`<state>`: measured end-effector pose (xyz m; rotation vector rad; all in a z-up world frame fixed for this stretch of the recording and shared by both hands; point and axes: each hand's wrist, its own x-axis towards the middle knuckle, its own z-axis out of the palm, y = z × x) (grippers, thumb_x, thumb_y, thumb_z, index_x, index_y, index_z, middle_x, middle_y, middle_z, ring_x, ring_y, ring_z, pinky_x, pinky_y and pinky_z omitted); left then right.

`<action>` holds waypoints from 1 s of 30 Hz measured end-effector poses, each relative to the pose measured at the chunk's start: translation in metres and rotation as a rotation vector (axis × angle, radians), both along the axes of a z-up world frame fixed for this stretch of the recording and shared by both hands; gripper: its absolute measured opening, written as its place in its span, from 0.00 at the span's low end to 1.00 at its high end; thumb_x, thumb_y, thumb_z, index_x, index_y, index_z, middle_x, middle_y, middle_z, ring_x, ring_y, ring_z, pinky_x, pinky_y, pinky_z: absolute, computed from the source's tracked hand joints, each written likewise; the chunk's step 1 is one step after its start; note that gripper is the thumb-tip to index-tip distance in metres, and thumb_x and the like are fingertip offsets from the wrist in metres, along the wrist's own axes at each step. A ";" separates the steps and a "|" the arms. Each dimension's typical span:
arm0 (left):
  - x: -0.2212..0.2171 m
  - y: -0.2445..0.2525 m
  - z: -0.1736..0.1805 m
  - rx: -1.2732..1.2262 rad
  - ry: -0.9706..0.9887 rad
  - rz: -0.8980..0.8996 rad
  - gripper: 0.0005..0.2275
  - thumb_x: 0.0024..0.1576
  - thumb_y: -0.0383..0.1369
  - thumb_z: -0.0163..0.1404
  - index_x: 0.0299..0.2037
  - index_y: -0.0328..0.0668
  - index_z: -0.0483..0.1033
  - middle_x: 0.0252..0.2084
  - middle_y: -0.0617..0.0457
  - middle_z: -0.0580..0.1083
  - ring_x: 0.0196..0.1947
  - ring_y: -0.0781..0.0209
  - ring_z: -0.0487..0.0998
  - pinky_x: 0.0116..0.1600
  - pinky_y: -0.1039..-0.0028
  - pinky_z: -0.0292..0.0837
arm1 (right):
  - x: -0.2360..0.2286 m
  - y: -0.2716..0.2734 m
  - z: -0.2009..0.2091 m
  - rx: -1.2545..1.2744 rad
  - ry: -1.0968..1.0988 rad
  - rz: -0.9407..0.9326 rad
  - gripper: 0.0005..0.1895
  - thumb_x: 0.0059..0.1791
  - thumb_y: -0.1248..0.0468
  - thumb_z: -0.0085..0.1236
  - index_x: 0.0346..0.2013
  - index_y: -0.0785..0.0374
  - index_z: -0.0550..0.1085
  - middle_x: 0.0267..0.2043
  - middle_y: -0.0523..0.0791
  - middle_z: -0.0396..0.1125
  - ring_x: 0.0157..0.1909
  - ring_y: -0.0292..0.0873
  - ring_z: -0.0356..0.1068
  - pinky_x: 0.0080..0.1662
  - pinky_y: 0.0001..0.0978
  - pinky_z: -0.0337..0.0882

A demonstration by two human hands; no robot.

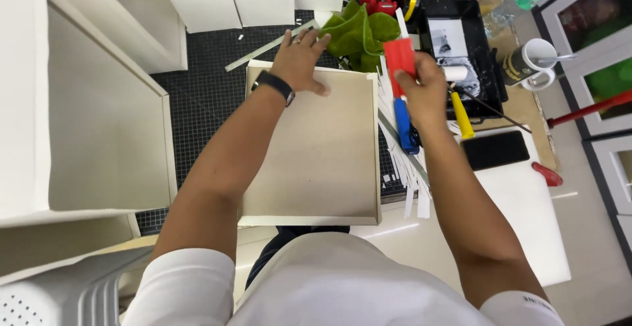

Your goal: Applying adhesive to wooden boards with a roller and attaching laminate sheets, then smoothing them with a scraper.

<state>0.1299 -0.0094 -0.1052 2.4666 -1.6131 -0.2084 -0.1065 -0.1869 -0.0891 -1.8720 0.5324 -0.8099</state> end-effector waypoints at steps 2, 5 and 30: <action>0.018 -0.011 -0.019 0.082 0.065 -0.029 0.52 0.41 0.61 0.65 0.75 0.49 0.57 0.75 0.42 0.58 0.75 0.38 0.55 0.76 0.40 0.33 | 0.027 0.001 -0.004 -0.160 0.055 -0.041 0.18 0.50 0.71 0.65 0.55 0.60 0.76 0.47 0.53 0.74 0.53 0.54 0.73 0.52 0.43 0.74; 0.018 -0.015 -0.050 0.166 0.153 -0.053 0.42 0.49 0.63 0.58 0.70 0.48 0.66 0.67 0.43 0.68 0.70 0.42 0.64 0.75 0.42 0.37 | 0.058 0.007 -0.019 -0.500 0.177 -0.055 0.17 0.50 0.70 0.64 0.53 0.53 0.79 0.45 0.48 0.76 0.50 0.55 0.76 0.48 0.43 0.77; -0.045 0.054 -0.054 -0.356 -0.164 0.119 0.23 0.64 0.51 0.50 0.64 0.47 0.74 0.46 0.45 0.81 0.57 0.50 0.78 0.74 0.51 0.49 | 0.044 0.058 -0.074 -1.127 0.386 0.074 0.20 0.53 0.69 0.49 0.56 0.48 0.78 0.53 0.41 0.77 0.56 0.44 0.76 0.53 0.37 0.76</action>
